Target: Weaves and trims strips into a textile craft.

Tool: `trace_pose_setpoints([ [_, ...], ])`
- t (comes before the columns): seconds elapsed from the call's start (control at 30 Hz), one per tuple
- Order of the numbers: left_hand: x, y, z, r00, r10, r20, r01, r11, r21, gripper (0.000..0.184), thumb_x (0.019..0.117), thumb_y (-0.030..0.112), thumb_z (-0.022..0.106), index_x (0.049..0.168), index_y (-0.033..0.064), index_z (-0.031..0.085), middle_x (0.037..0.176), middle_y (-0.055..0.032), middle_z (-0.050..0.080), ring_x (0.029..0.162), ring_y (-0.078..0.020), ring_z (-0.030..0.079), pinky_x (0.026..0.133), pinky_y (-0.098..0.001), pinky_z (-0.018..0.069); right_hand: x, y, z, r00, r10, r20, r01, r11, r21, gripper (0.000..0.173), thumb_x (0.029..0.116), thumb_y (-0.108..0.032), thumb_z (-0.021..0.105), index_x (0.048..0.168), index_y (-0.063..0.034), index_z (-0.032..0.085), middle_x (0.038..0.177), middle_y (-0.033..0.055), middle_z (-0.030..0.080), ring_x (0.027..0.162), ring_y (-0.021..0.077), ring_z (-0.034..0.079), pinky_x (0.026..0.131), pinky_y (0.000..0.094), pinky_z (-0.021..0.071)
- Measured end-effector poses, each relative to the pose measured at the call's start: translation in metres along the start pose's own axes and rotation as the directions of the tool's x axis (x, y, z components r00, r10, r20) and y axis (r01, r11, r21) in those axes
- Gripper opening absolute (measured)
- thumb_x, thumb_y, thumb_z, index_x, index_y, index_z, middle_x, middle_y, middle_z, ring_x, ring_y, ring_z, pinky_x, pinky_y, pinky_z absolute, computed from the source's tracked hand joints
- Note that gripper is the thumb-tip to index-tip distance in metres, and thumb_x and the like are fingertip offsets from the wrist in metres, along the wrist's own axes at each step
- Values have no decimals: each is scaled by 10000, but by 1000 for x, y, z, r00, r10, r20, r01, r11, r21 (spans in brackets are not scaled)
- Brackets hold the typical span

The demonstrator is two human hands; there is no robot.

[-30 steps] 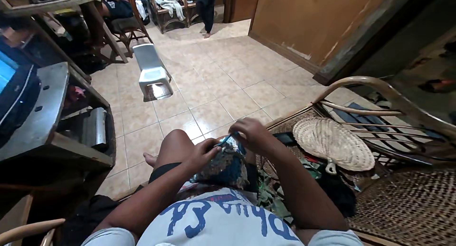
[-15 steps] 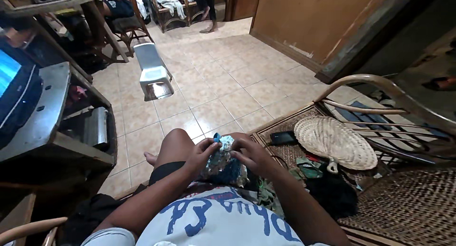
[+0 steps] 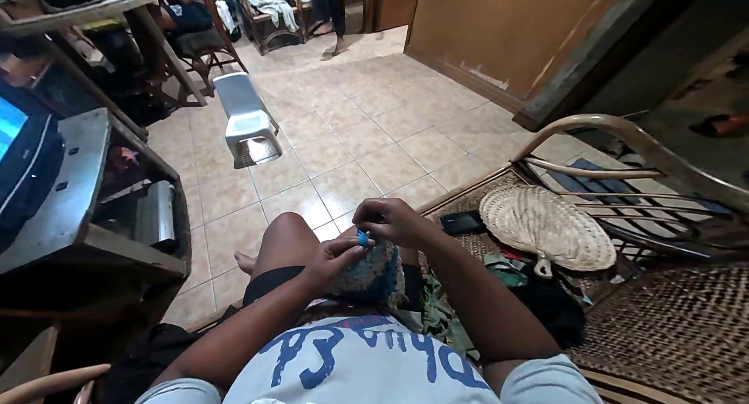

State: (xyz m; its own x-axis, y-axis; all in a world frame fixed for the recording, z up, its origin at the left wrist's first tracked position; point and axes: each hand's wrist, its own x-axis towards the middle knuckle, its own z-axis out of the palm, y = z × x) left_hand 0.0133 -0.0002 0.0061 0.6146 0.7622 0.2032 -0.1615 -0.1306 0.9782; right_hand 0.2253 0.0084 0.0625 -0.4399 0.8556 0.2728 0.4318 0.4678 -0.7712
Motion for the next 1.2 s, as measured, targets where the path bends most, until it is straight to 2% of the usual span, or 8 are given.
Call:
trace_pose_setpoints([
  [0.1, 0, -2, -1, 998, -43, -44, 41, 998, -43, 257, 1042, 93, 487, 1127, -12, 706, 1158, -9, 712, 1057, -38, 655, 969, -264, 533, -3, 6, -2, 985, -173, 6, 170, 961, -219, 201, 907, -33, 686, 1095, -50, 755, 1130, 107, 712, 1047, 266, 655, 925, 481, 518],
  [0.2, 1, -6, -3, 994, -77, -71, 72, 994, -78, 255, 1045, 132, 475, 1067, 35, 709, 1040, 43, 716, 943, -12, 660, 880, -249, 556, -11, 8, -9, 936, -308, 170, 338, 924, -182, 274, 914, -72, 662, 1169, -107, 756, 1308, 79, 674, 1250, 251, 607, 1078, 483, 472],
  [0.53, -1, -4, -1, 982, -174, -77, 154, 963, -220, 295, 1074, 149, 456, 1195, -7, 676, 1048, -20, 728, 943, -78, 690, 891, -292, 572, -25, -6, 9, 883, -469, -4, 322, 612, -722, 106, 961, -128, 636, 924, -135, 735, 912, 39, 690, 941, 236, 679, 1051, 549, 467],
  [0.63, -1, -3, 1, 977, -188, -99, 162, 961, -224, 298, 1066, 121, 461, 1239, -17, 660, 1122, -25, 721, 994, -69, 681, 922, -279, 559, -31, -4, 20, 880, -474, -24, 221, 455, -863, 98, 945, -63, 614, 909, -93, 700, 824, 70, 637, 799, 248, 639, 843, 436, 513],
  [0.77, -1, 0, 2, 965, -228, -127, 191, 949, -250, 267, 1038, 82, 505, 1228, -25, 659, 1126, -34, 721, 984, -79, 686, 904, -278, 566, -31, 20, 33, 884, -387, -263, 66, 660, -748, 96, 924, -91, 631, 922, -43, 714, 744, 97, 687, 674, 276, 665, 618, 424, 520],
  [0.87, -2, 1, 3, 960, -251, -120, 204, 929, -310, 244, 1012, 57, 526, 1203, -6, 662, 1076, -28, 725, 953, -92, 694, 877, -290, 579, -32, 29, 36, 906, -200, -372, 39, 916, -398, 194, 933, -112, 623, 1087, -65, 732, 931, 84, 729, 842, 239, 701, 752, 443, 574],
  [1.0, -2, -1, 0, 969, -221, -114, 166, 917, -362, 222, 967, 51, 571, 1156, 24, 685, 1086, -10, 725, 980, -88, 687, 894, -288, 570, -27, 40, 31, 972, -193, -135, 180, 978, -102, 238, 918, -26, 591, 1114, -21, 725, 1122, 97, 720, 1152, 227, 644, 1052, 471, 470],
  [1.2, -2, 1, -1, 973, -200, -112, 146, 918, -369, 231, 963, 57, 600, 1179, 31, 676, 1089, -8, 722, 990, -88, 685, 902, -285, 569, -22, 42, 29, 912, -332, -239, 290, 937, -193, 188, 911, -60, 638, 1075, -54, 731, 1057, 53, 730, 1116, 213, 644, 1031, 462, 469],
])
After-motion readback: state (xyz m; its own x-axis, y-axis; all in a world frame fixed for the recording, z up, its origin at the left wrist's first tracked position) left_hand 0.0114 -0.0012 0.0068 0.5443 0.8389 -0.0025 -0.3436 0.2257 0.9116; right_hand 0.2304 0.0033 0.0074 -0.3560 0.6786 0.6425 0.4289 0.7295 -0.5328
